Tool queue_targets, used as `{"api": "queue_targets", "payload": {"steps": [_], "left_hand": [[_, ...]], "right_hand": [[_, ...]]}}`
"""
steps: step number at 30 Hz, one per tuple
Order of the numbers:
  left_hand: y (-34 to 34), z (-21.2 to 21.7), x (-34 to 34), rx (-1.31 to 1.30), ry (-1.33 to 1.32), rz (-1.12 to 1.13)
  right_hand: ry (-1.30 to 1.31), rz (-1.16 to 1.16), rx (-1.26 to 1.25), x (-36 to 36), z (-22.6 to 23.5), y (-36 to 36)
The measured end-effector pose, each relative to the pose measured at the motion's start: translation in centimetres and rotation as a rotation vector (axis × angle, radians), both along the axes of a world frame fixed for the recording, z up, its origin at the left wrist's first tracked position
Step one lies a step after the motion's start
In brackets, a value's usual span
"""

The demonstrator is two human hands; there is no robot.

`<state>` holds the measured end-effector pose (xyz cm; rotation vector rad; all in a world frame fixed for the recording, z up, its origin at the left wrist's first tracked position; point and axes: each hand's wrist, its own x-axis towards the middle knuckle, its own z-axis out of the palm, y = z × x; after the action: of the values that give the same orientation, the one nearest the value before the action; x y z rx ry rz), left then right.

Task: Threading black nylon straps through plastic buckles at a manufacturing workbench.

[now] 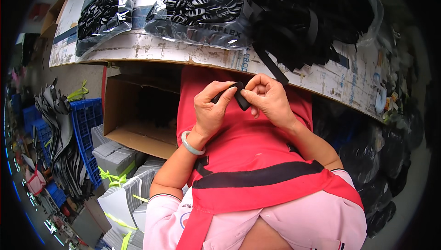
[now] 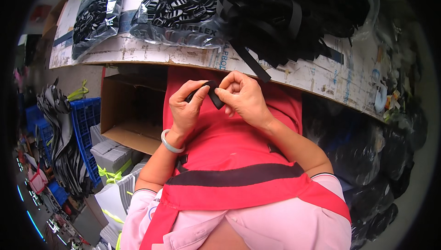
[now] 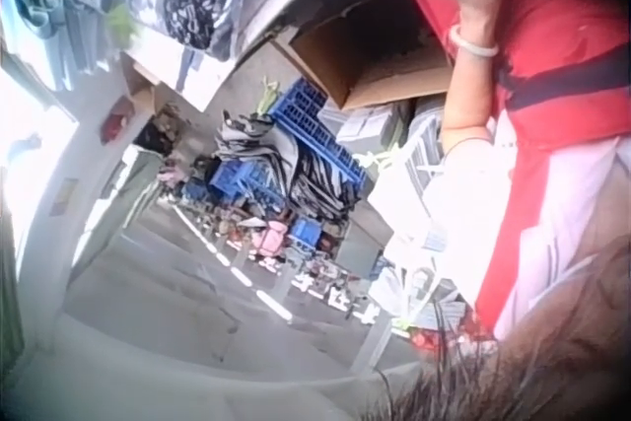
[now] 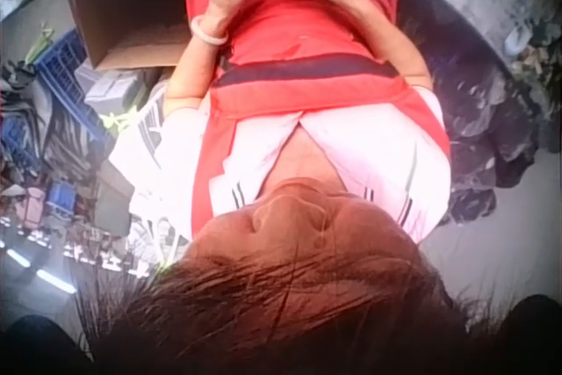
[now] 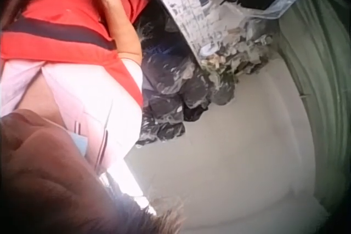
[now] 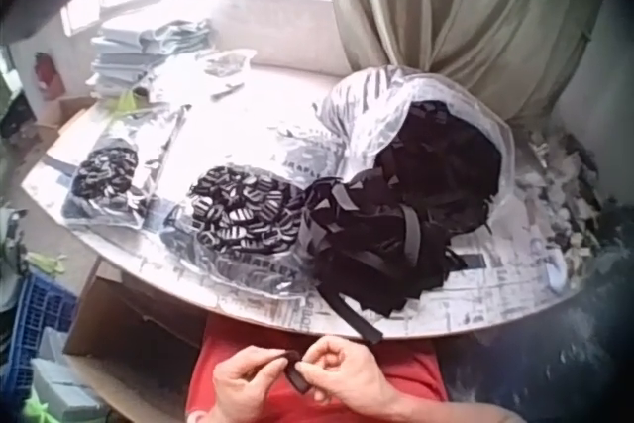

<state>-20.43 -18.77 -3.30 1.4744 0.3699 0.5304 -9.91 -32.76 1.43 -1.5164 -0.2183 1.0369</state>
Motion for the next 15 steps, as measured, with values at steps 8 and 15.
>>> {"api": "queue_targets", "payload": {"steps": [8,15], "left_hand": [[1.0,0.1,-0.7,0.027,-0.053,-0.045],[1.6,2.0,-2.4,0.035,-0.087,-0.229]], "right_hand": [[0.174,-0.069,0.224,-0.4,-0.1,0.6],[0.332,0.31,0.123,1.8,0.3,-0.8]]}}
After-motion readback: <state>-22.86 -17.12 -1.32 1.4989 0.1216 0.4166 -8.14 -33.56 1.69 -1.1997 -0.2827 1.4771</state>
